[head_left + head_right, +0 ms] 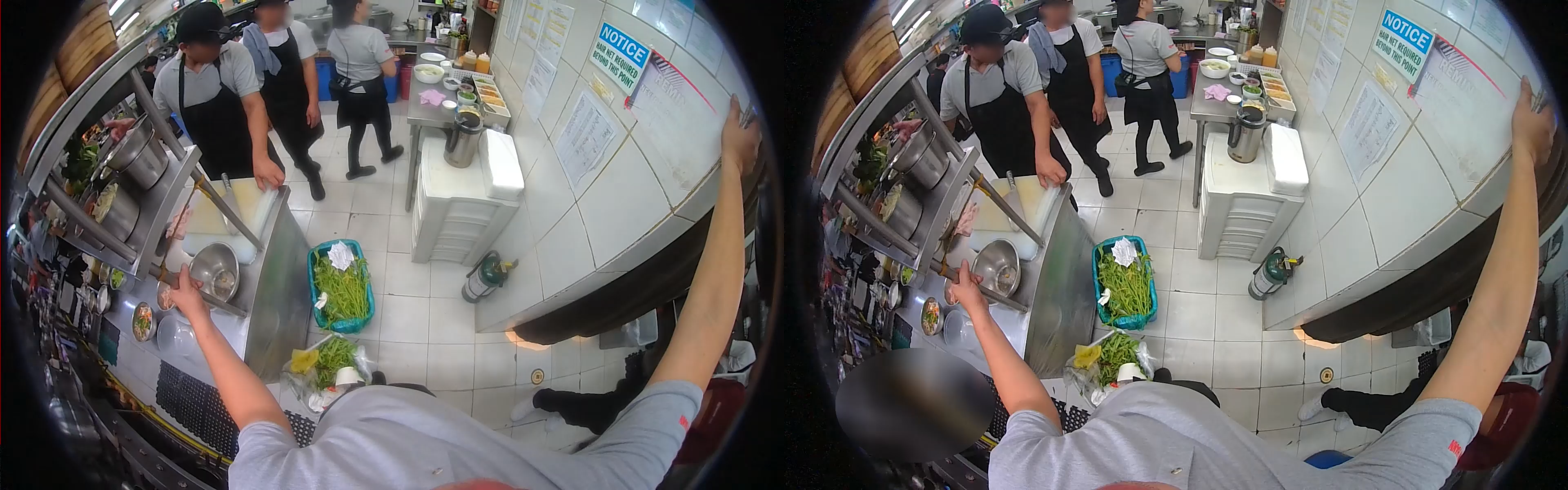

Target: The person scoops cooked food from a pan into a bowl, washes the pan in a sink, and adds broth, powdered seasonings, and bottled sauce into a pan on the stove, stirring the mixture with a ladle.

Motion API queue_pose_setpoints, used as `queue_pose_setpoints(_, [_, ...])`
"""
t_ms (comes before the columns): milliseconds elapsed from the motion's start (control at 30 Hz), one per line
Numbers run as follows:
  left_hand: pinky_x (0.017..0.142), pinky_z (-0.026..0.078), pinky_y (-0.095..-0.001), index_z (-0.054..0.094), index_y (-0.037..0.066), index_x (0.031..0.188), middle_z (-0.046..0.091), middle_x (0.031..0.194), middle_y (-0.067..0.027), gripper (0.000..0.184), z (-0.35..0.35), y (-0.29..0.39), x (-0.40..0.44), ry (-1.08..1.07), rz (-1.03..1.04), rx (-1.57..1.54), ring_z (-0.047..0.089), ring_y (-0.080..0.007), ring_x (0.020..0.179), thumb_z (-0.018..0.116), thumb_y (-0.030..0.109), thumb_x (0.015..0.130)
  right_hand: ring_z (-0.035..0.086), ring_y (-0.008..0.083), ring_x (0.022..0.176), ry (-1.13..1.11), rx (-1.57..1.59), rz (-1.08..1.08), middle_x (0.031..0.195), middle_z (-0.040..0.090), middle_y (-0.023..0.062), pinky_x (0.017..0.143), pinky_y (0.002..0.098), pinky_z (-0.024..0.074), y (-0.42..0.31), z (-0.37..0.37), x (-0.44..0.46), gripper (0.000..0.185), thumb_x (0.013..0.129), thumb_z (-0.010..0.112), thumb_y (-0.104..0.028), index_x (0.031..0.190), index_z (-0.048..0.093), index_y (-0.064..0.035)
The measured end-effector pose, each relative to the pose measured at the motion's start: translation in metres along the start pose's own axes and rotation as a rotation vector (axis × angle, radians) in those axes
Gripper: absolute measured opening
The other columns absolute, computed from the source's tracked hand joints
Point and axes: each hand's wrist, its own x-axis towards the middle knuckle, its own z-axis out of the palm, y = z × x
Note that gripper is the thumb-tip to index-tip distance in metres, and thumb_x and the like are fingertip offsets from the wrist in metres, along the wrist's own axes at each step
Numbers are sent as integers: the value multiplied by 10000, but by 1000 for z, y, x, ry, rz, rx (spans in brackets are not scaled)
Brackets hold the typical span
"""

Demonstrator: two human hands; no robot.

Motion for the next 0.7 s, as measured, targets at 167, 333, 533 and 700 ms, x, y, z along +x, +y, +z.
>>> queue_pose_setpoints(167, [550,453,-287,563,136,814,456,616,42,307,4,2,0,17,-5,1,420,-94,528,773,231,1016,562,446,1432,-6,44,-14,1574,587,155,1169,584,444,2,-1,-3,929,884,541,-887,1565,575,-256])
queue_pose_setpoints(333, [564,428,-278,578,105,814,468,631,27,290,4,4,-3,11,-15,-5,435,-89,559,745,198,1031,573,455,1416,2,42,-14,1559,601,157,1167,582,447,-7,-11,-6,910,893,544,-875,1564,576,-261])
queue_pose_setpoints(533, [567,425,-283,588,94,822,478,632,19,280,0,1,1,-2,2,6,452,-99,562,748,194,1029,572,455,1417,-83,87,20,1548,611,160,1162,577,452,-4,-10,-2,904,902,541,-865,1565,575,-250])
queue_pose_setpoints(700, [575,434,-288,594,91,828,484,635,13,271,2,2,-1,7,12,0,457,-104,564,751,191,1025,576,406,1432,-3,29,-31,1577,593,141,1155,565,471,-4,-7,-5,928,915,506,-882,1564,575,-224])
